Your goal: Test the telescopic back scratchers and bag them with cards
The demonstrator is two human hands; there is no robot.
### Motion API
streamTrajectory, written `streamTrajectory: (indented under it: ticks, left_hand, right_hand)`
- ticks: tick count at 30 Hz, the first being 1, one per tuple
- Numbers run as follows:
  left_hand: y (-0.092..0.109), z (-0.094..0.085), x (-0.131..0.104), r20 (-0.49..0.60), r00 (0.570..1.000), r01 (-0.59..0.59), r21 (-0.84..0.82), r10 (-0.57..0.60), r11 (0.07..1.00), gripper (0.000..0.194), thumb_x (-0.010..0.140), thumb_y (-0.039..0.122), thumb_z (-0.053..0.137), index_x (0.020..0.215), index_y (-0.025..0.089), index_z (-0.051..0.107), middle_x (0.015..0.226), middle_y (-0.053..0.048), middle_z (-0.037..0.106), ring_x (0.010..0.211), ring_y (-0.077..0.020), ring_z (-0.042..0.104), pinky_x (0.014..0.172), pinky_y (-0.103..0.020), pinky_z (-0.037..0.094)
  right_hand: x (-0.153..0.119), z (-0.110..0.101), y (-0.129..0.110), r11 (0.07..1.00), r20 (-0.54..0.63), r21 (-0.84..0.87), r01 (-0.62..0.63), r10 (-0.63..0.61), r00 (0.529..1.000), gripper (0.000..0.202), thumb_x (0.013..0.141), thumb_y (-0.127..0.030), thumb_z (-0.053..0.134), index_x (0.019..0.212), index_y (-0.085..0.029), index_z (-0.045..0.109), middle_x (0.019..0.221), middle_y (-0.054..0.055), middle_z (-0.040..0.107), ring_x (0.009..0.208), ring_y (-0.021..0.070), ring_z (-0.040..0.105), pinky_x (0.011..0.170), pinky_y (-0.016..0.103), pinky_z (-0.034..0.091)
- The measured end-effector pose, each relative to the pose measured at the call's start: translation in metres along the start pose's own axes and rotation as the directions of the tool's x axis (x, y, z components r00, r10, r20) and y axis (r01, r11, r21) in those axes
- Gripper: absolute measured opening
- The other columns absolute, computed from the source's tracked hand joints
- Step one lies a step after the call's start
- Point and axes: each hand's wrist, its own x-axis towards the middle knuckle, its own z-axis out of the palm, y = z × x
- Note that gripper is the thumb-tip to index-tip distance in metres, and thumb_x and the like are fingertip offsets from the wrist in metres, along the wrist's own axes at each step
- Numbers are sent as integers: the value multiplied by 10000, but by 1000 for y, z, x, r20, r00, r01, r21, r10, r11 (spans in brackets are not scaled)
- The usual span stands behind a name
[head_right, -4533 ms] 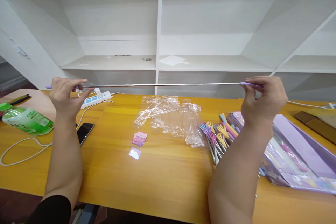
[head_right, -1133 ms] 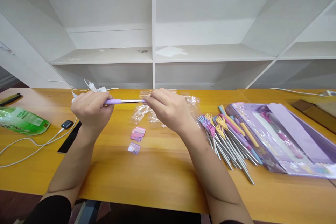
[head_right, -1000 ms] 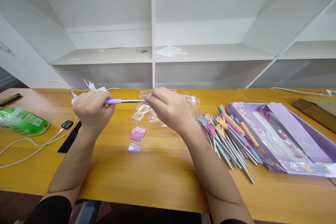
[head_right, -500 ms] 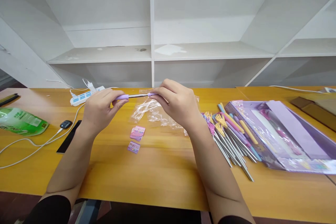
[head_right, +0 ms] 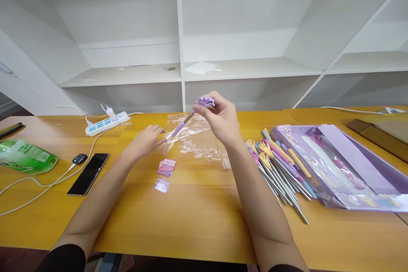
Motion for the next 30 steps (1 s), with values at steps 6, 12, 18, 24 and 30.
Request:
streamTrajectory:
  ticks: [6, 12, 18, 24, 30]
  left_hand:
    - [-16, 61, 17, 9, 997, 80, -98, -79, 992, 293, 1023, 337, 660, 1261, 168, 673, 1238, -164, 719, 1217, -354, 606, 1056, -472, 492]
    - [-25, 69, 24, -39, 989, 130, -217, -141, 967, 357, 1002, 233, 632, 1355, 188, 649, 1153, -101, 749, 1183, -300, 618, 1040, -418, 506]
    - [-25, 60, 24, -43, 986, 146, -261, -162, 954, 313, 942, 324, 722, 1231, 203, 716, 1280, -120, 715, 1261, -327, 573, 1134, -462, 458]
    - [-31, 70, 19, -15, 963, 246, -346, -268, 905, 526, 849, 191, 716, 1373, 205, 682, 1191, -130, 678, 1047, -278, 635, 1022, -424, 535]
    - [-35, 54, 27, -87, 938, 237, -542, -335, 806, 517, 755, 103, 669, 1257, 201, 740, 1209, -88, 720, 826, -173, 627, 983, -387, 560]
  right_hand:
    - [5, -11, 8, 995, -79, 79, -64, 70, 994, 254, 983, -506, 741, 992, -266, 659, 815, -16, 607, 682, 130, 656, 658, 306, 613]
    - [7, -11, 9, 999, -174, 46, 17, -8, 985, 280, 1012, -549, 696, 1020, -272, 655, 814, -18, 558, 557, 89, 548, 470, 264, 463]
    - [7, -5, 9, 997, -247, 77, -12, 30, 969, 328, 984, -578, 718, 966, -267, 618, 784, -26, 530, 492, 66, 467, 389, 245, 334]
    - [3, 1, 9, 999, -179, 32, -27, 33, 983, 303, 1025, -557, 660, 980, -270, 573, 795, -27, 527, 467, 56, 440, 370, 246, 329]
    - [2, 2, 8, 993, -156, 92, -69, 83, 984, 290, 997, -524, 714, 953, -267, 585, 822, -25, 559, 483, 61, 450, 379, 253, 300]
